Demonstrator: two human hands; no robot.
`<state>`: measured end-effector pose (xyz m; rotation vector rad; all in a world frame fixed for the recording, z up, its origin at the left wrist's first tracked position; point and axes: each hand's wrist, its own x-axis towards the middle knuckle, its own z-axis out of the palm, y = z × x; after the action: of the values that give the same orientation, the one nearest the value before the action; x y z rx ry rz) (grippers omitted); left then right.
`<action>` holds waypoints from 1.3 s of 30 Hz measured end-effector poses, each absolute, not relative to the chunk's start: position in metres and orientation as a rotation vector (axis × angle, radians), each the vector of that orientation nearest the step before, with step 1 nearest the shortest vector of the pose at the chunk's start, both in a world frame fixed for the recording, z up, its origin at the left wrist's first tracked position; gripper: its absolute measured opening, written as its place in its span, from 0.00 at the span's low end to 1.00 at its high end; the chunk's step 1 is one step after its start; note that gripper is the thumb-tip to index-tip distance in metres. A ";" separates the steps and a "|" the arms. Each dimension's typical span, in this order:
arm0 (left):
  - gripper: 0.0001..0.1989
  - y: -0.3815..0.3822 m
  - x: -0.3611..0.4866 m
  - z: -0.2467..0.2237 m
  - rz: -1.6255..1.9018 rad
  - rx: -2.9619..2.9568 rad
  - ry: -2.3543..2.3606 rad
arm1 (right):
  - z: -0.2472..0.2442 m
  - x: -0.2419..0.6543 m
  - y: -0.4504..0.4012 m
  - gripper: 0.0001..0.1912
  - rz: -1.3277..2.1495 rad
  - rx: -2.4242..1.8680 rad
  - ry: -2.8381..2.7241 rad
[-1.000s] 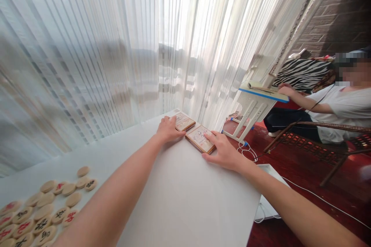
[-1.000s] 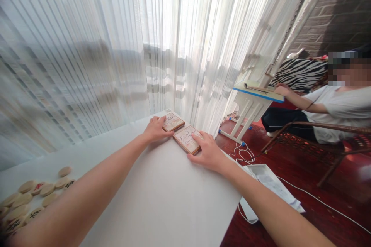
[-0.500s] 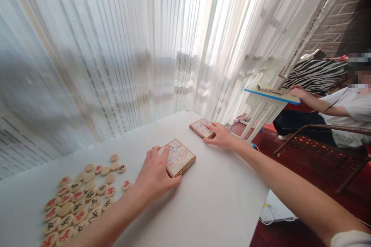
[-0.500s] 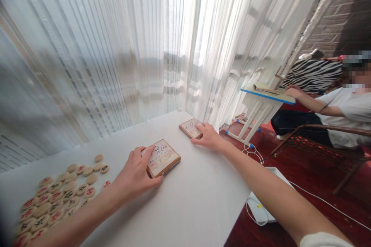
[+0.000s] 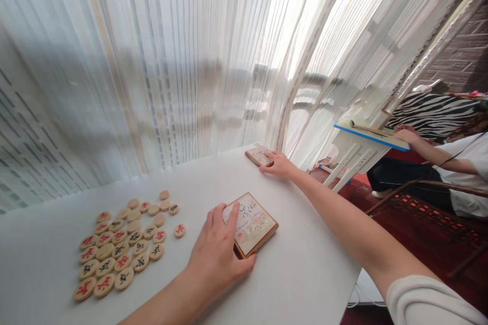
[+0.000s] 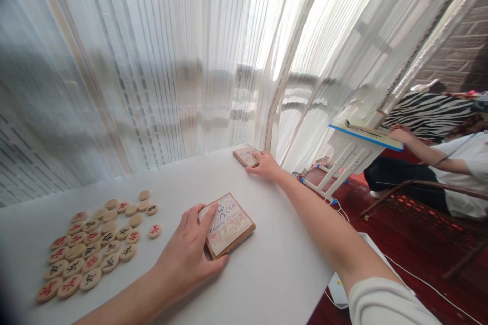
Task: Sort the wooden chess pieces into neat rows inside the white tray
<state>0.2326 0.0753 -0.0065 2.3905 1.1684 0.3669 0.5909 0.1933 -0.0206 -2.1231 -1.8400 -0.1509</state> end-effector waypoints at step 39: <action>0.51 0.076 0.228 -0.025 0.432 2.443 1.165 | -0.051 0.591 0.191 0.54 -0.121 -2.084 -1.685</action>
<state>0.2278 0.0760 -0.0251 2.4433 1.1645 0.4322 0.5909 0.1910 -0.0508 -2.0837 -1.6850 -0.1209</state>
